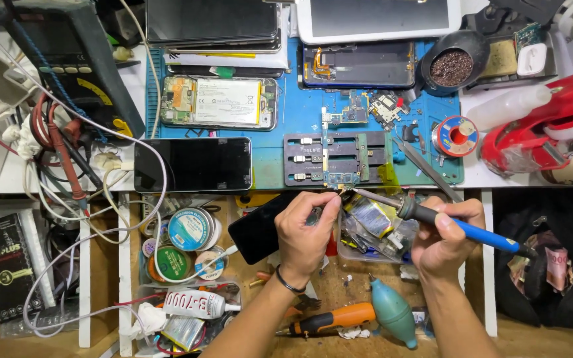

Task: The person uses a soldering iron and solder wire to work on a small circuit board. They also use pliers to strip a wire and a small air blower to clean the board. The workspace is cluttered with various electronic components and tools.

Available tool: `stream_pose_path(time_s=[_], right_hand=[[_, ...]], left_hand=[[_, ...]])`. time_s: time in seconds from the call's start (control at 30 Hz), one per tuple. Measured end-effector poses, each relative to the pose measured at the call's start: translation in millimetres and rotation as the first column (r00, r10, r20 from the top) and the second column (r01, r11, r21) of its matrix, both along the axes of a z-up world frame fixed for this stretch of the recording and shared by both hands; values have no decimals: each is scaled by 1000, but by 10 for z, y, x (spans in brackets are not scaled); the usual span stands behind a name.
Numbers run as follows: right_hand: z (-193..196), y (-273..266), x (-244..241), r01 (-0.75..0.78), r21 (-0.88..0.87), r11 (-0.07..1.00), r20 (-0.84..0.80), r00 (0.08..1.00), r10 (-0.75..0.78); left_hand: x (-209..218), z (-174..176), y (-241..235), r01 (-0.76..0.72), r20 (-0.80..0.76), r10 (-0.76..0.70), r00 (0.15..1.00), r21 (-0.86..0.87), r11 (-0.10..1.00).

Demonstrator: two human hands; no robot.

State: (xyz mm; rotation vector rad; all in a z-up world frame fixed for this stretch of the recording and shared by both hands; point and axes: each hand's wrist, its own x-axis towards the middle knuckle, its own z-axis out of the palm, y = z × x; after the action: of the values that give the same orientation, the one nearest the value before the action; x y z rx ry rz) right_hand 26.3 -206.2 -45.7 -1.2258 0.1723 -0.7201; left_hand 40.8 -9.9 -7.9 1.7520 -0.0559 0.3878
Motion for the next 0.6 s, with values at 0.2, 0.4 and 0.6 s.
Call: stream_pose_path(time_s=[0.2, 0.4, 0.6], right_hand=[[-4, -4, -3, -15, -8, 1000, 3, 1000, 15], [-56, -7, -13, -7, -26, 1000, 6, 1000, 8], [-91, -19, -16, -39, -47, 998, 0, 999, 39]], left_hand=[[9, 25, 8, 12, 2, -12, 1000, -14, 1000], [16, -15, -5, 25, -3, -25, 1000, -12, 1000], [21, -8, 12, 23, 3, -23, 1000, -13, 1000]])
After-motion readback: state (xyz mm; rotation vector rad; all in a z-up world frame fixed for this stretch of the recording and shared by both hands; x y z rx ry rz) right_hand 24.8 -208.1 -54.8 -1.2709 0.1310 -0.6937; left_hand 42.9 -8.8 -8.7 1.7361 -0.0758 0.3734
